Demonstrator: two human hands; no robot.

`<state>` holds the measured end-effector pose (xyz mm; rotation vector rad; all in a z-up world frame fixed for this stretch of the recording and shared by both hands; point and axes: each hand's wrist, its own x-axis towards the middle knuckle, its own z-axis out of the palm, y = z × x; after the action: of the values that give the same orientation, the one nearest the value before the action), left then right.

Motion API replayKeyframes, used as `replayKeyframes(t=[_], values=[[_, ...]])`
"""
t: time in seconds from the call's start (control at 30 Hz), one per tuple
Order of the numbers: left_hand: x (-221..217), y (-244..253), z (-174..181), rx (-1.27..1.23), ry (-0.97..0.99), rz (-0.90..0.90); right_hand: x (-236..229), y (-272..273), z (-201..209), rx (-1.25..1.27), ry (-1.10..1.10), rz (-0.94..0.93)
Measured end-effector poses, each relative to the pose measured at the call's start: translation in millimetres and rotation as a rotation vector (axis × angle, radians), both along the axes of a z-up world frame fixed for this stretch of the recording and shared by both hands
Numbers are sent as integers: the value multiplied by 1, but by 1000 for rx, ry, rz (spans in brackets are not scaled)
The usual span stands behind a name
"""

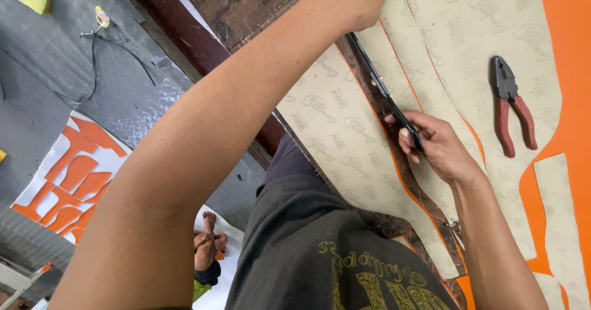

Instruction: The person uses shears to cut narrow strips from a sheet of orange upholstery material while holding it steady against a wooden table by hand.

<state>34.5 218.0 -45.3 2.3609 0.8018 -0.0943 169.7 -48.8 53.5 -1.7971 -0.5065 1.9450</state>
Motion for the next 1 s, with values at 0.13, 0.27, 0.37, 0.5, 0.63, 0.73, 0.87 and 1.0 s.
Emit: replayKeyframes(t=[0.13,0.27,0.37,0.5,0.63,0.73,0.87,1.0], values=[[1,1,2,-10,32,-10,4,-7,7,-54,-58,77],[-13,-8,14,29,23,81,17,-36,20,-114,-64,80],[-35,-23,23,102,-122,159,33,-72,32,-65,-60,-32],[-73,-47,40,52,-505,526,43,-119,53,10,-118,-282],[-91,-87,55,157,-310,663,47,-162,61,121,-153,-526],[-89,-123,62,243,-359,473,39,-204,66,91,-276,-640],[-71,-173,61,217,-353,296,23,-230,58,182,-278,-784],[-54,-233,62,97,-443,178,-4,-152,13,317,-169,-790]])
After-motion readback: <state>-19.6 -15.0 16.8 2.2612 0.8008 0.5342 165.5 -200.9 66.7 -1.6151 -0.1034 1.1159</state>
